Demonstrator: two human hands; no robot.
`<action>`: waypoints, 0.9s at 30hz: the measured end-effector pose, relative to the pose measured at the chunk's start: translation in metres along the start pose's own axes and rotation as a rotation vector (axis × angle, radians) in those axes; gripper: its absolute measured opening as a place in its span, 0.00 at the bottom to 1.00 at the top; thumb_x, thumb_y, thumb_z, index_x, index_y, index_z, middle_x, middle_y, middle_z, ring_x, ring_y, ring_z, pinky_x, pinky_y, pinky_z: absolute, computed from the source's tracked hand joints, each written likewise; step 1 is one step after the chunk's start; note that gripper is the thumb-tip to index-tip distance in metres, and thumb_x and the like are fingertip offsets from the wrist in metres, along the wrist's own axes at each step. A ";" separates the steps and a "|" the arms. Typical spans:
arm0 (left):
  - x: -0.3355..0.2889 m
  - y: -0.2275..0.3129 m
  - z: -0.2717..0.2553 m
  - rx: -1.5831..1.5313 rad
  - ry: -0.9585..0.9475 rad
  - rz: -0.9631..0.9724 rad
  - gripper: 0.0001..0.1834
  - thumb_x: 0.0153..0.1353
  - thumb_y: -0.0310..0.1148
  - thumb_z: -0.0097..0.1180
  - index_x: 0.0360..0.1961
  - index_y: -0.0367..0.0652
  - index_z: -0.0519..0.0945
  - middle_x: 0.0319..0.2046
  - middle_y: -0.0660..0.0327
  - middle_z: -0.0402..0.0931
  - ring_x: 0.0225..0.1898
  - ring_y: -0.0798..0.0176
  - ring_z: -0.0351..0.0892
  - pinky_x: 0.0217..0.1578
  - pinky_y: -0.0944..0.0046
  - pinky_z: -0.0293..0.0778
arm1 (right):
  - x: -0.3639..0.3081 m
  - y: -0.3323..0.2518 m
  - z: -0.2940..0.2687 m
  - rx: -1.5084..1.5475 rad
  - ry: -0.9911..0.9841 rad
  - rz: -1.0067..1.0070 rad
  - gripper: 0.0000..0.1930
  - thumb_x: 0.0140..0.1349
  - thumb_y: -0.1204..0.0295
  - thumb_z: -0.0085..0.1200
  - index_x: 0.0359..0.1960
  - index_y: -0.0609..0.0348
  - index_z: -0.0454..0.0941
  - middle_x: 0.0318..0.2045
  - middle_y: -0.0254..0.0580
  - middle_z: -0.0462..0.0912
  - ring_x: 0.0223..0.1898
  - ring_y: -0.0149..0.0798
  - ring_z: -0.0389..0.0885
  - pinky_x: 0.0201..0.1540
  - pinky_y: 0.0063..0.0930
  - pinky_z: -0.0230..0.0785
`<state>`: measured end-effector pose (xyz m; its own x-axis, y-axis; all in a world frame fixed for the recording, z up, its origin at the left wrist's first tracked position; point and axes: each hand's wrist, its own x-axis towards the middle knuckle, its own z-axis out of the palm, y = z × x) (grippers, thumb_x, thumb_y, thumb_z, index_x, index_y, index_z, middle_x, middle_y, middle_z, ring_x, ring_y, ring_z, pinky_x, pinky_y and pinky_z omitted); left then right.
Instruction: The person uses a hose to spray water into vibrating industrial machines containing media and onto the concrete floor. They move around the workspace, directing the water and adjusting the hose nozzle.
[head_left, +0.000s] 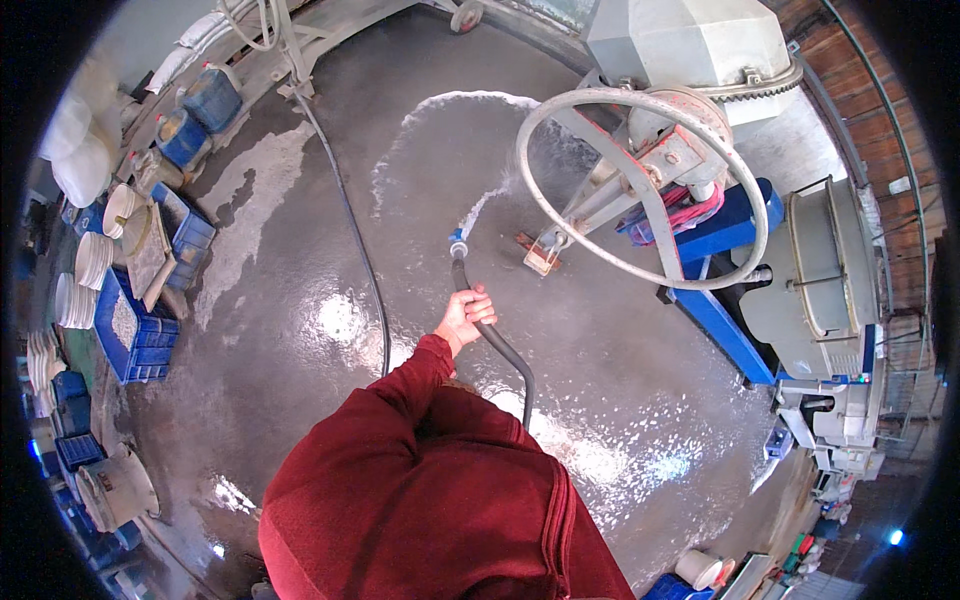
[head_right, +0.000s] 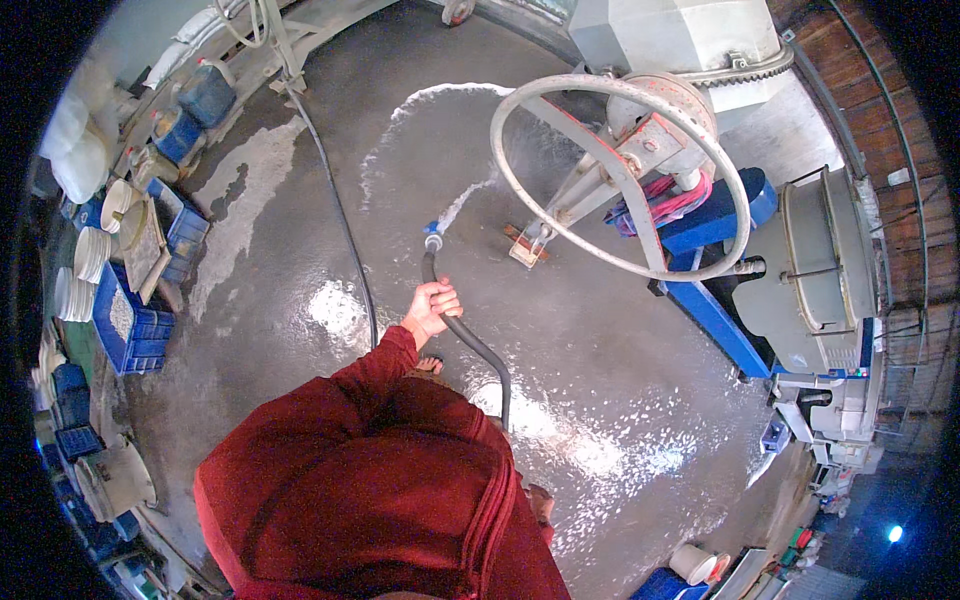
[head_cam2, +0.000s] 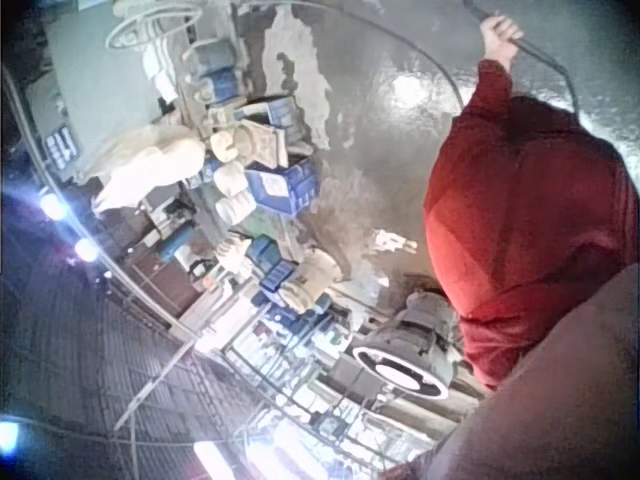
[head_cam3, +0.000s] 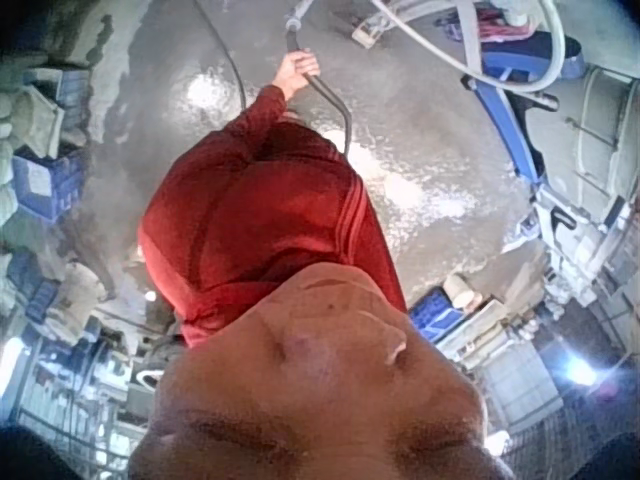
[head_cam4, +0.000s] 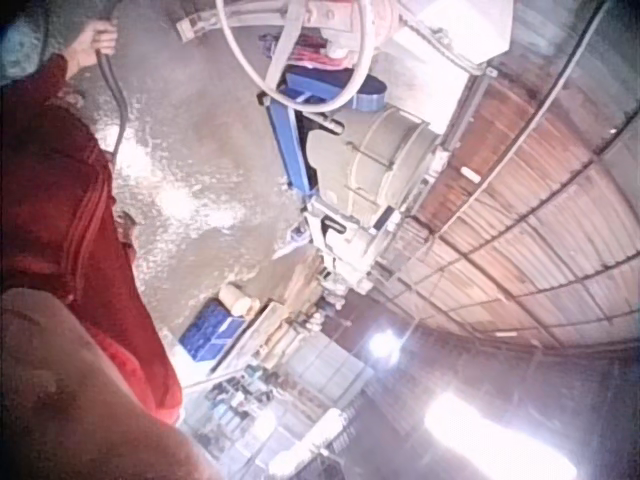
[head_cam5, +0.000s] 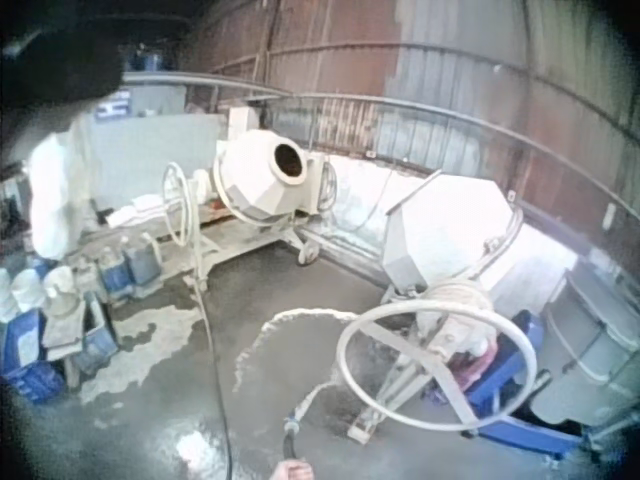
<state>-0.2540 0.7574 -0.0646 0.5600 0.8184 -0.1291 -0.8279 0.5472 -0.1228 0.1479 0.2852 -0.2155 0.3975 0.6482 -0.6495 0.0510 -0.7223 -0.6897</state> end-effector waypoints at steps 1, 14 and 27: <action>-0.006 0.002 0.001 0.013 -0.001 0.033 0.11 0.53 0.24 0.41 0.22 0.52 0.74 0.06 0.76 0.48 0.07 0.77 0.47 0.17 0.73 0.52 | -0.001 -0.007 0.006 0.151 -0.025 0.071 0.11 0.52 0.75 0.49 0.35 0.71 0.74 0.31 0.46 0.80 0.32 0.37 0.79 0.34 0.32 0.74; -0.023 0.032 0.089 0.226 -0.266 0.051 0.07 0.51 0.25 0.40 0.23 0.52 0.68 0.06 0.76 0.47 0.07 0.77 0.46 0.16 0.72 0.52 | 0.012 -0.086 0.060 0.549 -0.176 0.376 0.13 0.53 0.70 0.47 0.39 0.63 0.72 0.28 0.47 0.78 0.24 0.41 0.77 0.24 0.31 0.72; -0.067 0.039 0.023 0.444 0.582 0.346 0.04 0.51 0.28 0.46 0.24 0.51 0.66 0.09 0.75 0.49 0.11 0.77 0.50 0.18 0.73 0.56 | 0.051 -0.045 0.067 -0.079 -0.381 -0.116 0.24 0.53 0.55 0.43 0.41 0.65 0.71 0.30 0.49 0.78 0.22 0.43 0.78 0.22 0.38 0.73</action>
<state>-0.3249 0.7279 -0.0385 0.0946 0.7983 -0.5948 -0.8232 0.3988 0.4042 0.1047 0.3664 -0.2392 0.0179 0.7584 -0.6515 0.1520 -0.6461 -0.7480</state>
